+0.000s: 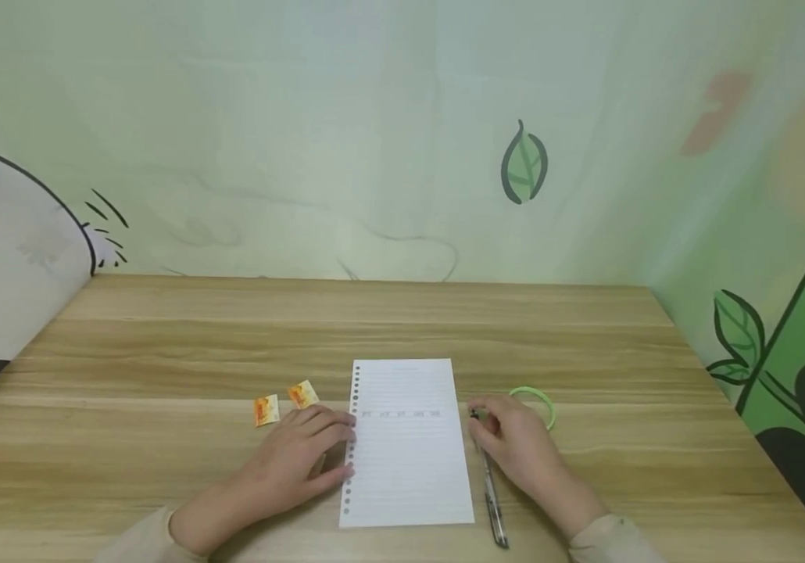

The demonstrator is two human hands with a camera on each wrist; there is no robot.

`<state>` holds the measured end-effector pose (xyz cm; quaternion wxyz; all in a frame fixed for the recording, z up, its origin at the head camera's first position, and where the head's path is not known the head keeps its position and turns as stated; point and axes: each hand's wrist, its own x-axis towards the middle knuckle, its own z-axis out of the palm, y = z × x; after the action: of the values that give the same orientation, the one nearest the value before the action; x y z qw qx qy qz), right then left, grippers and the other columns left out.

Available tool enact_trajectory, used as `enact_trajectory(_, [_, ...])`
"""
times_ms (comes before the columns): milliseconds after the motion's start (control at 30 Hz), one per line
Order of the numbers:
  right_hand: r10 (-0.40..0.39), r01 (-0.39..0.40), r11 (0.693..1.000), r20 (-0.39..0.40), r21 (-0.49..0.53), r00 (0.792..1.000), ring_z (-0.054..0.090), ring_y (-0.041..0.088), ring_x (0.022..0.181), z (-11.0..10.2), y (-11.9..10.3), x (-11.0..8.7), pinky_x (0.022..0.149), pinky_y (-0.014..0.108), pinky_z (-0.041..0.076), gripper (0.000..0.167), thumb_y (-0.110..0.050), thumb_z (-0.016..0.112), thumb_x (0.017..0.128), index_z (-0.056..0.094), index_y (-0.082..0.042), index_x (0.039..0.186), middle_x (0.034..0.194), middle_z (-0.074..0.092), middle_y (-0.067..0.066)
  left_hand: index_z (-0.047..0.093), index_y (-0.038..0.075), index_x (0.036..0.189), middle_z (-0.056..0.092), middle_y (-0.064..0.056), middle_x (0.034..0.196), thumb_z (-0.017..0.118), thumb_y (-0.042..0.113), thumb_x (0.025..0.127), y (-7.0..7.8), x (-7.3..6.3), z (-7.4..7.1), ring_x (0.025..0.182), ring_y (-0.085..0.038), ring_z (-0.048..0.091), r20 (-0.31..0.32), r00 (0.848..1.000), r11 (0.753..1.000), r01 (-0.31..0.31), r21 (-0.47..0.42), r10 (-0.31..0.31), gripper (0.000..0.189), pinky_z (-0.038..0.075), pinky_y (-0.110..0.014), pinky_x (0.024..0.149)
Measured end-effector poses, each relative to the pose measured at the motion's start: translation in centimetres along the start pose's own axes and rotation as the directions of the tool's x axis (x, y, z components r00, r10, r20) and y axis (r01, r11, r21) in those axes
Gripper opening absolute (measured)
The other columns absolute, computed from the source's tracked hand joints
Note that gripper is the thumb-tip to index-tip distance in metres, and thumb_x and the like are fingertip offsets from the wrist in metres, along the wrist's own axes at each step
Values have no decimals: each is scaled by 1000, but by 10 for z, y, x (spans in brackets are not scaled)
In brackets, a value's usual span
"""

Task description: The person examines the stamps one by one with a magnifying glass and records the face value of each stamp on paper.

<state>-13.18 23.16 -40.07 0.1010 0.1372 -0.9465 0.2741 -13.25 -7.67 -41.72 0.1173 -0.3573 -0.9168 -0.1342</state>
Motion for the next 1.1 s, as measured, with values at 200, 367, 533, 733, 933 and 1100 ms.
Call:
enact_trajectory(200, [-23,23,1000,-13,8,1000,40,-2,60,3,2,2,52,18,39,18,-10,70,85,70,-8,103,65,51,-10,65,20,107,61,2,126,69,43,83,-3,0,1,115,-17,53,-7,1000,1000,3,-11,-3,34,45,-38,94])
enact_trajectory(367, [-37,37,999,-15,-2,999,40,-2,60,4,1,5,53,18,38,18,-10,70,84,70,-8,102,65,50,-10,64,19,111,60,1,129,69,43,83,-5,0,3,115,-17,55,-24,1000,1000,-2,-8,2,37,46,-39,95])
enact_trajectory(533, [-85,84,996,-32,-30,996,41,-3,62,3,1,8,55,17,40,18,-9,70,83,71,-7,102,66,51,-11,63,19,113,61,1,127,70,42,82,-9,1,4,113,-17,56,-76,997,1000,-27,15,28,39,47,-38,93])
enact_trajectory(733, [-159,156,985,-40,-73,987,43,-6,63,2,2,12,56,16,42,20,-10,71,83,71,-7,104,71,55,-11,64,18,112,61,-3,127,72,42,80,-14,4,2,113,-20,56,-133,990,998,-50,39,55,40,47,-38,96])
enact_trajectory(933, [-185,179,978,-42,-111,982,48,-4,64,-1,0,14,58,17,44,23,-11,72,82,70,-8,105,76,60,-9,64,15,116,62,-6,126,76,38,78,-18,7,-4,113,-23,57,-192,980,997,-51,52,60,46,47,-42,97])
enact_trajectory(1100, [-132,128,983,-21,-136,991,56,8,71,-9,-3,14,60,22,48,31,-16,70,85,66,-4,114,91,64,3,63,17,120,60,-9,130,77,39,76,-26,10,-11,118,-29,56,-224,974,997,-3,76,20,50,46,-45,100])
